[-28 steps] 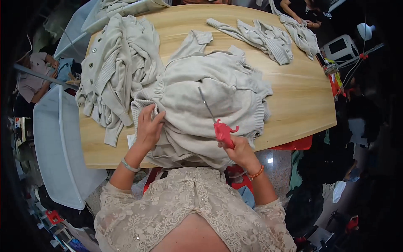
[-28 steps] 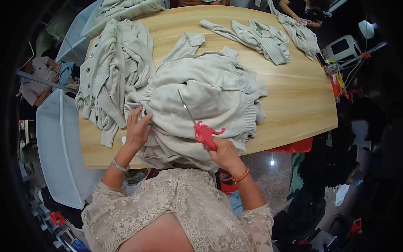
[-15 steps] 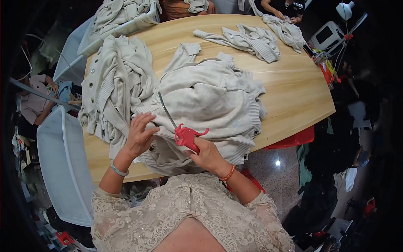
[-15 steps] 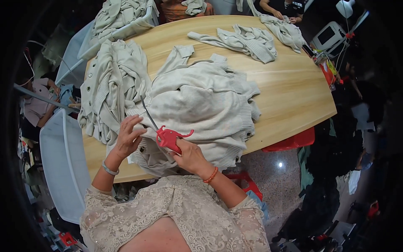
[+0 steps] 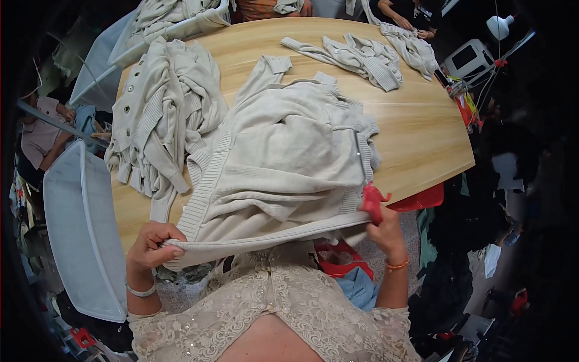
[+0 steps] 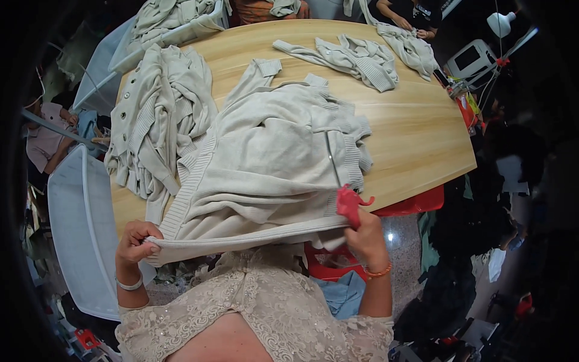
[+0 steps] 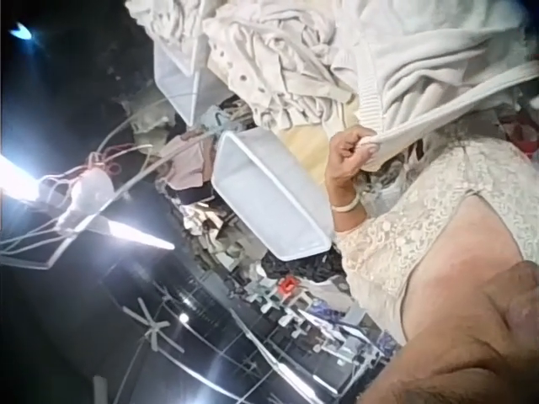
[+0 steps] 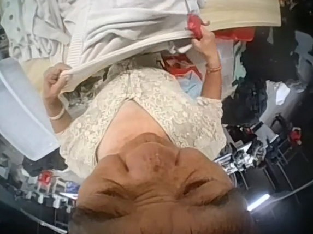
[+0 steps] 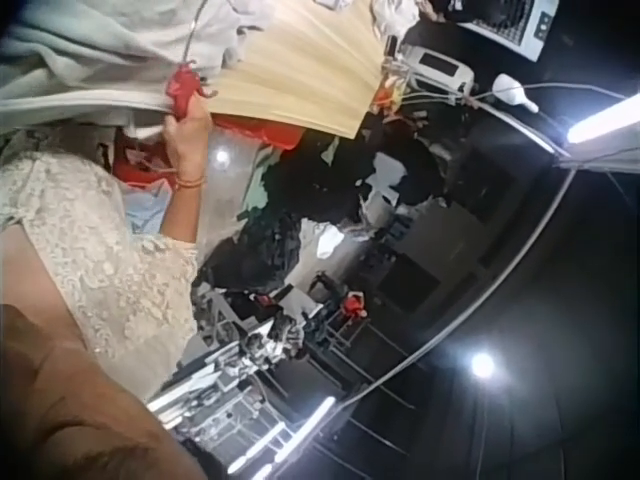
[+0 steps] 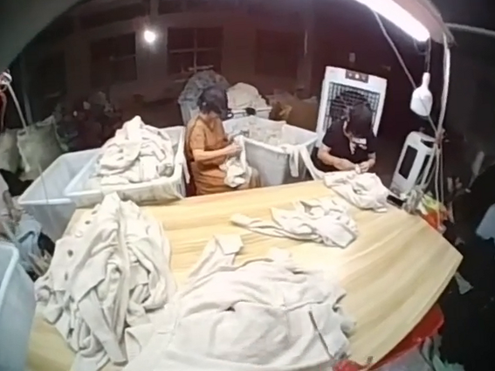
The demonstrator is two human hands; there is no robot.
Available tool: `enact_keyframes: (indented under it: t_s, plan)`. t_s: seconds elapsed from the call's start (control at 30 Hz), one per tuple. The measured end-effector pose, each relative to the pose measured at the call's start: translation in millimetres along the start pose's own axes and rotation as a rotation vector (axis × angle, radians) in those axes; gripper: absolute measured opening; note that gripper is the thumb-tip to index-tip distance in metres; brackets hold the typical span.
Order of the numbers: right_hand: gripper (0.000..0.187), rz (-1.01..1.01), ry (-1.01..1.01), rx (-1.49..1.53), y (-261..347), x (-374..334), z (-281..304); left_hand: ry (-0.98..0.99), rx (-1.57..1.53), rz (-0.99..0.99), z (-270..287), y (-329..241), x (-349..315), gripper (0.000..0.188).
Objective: Trimming excess fabric or threads from knitted sweaters using scissors.
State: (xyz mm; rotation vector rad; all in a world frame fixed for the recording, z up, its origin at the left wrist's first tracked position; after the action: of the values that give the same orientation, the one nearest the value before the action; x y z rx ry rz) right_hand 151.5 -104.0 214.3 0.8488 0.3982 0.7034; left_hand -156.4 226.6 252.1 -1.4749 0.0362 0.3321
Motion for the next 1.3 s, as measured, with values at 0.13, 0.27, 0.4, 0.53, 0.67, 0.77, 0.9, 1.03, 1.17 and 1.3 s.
enact_keyframes:
  t_s: [0.13,0.27,0.4,0.53,0.67,0.77,0.9,1.03,1.17,1.3]
  plan:
    - [0.032,-0.107,0.047,-0.047,15.2,9.5,48.6,0.023,-0.094,0.22,13.4,49.9,22.8,0.019]
    - [0.013,0.0,0.006,-0.279,-0.1,74.0,70.2,-0.109,-0.008,0.187,38.4,88.1,99.7,0.019]
    - [0.022,-0.076,-0.247,-0.722,-47.1,103.6,78.4,-0.61,0.783,-0.075,62.1,98.1,138.1,0.026]
    - [0.022,-0.265,-0.276,-0.872,-97.6,69.1,76.5,-0.626,0.925,-0.412,-52.5,11.8,154.4,0.037]
    - [0.03,-0.248,-0.361,-0.613,-97.8,36.2,66.1,-0.138,0.836,-0.672,-189.1,-3.0,199.1,0.047]
    - [0.033,-0.21,-0.296,-0.269,-98.5,22.4,58.3,0.017,0.994,-0.743,-251.0,12.9,258.7,0.055]
    - [0.022,-0.087,-0.119,-0.532,-82.1,14.1,58.4,0.059,1.134,-0.667,-271.1,42.4,322.0,0.06]
    - [0.021,-0.242,0.06,-0.408,-101.6,2.5,56.0,0.098,1.144,-0.682,-279.1,54.1,331.7,0.055]
    - [0.022,-0.186,0.206,-0.326,-60.9,14.0,36.4,0.107,1.108,-0.649,-271.8,54.5,333.7,0.055]
    - [0.023,-0.073,0.307,-0.282,-25.0,29.1,3.4,0.094,1.065,-0.724,-266.5,51.8,324.4,0.055]
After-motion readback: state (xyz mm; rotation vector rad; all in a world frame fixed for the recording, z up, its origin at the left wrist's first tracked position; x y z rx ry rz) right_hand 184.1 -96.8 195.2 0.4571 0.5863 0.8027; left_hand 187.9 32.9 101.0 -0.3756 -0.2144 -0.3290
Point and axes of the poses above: each hand's wrist, its own x-axis towards the middle knuckle, its own z-axis out of the back of the hand, y = z × x, the point moved 9 cm from there along x, towards the middle knuckle, and after that the axes turned 5 degrees about x, right-handed, at the moved point
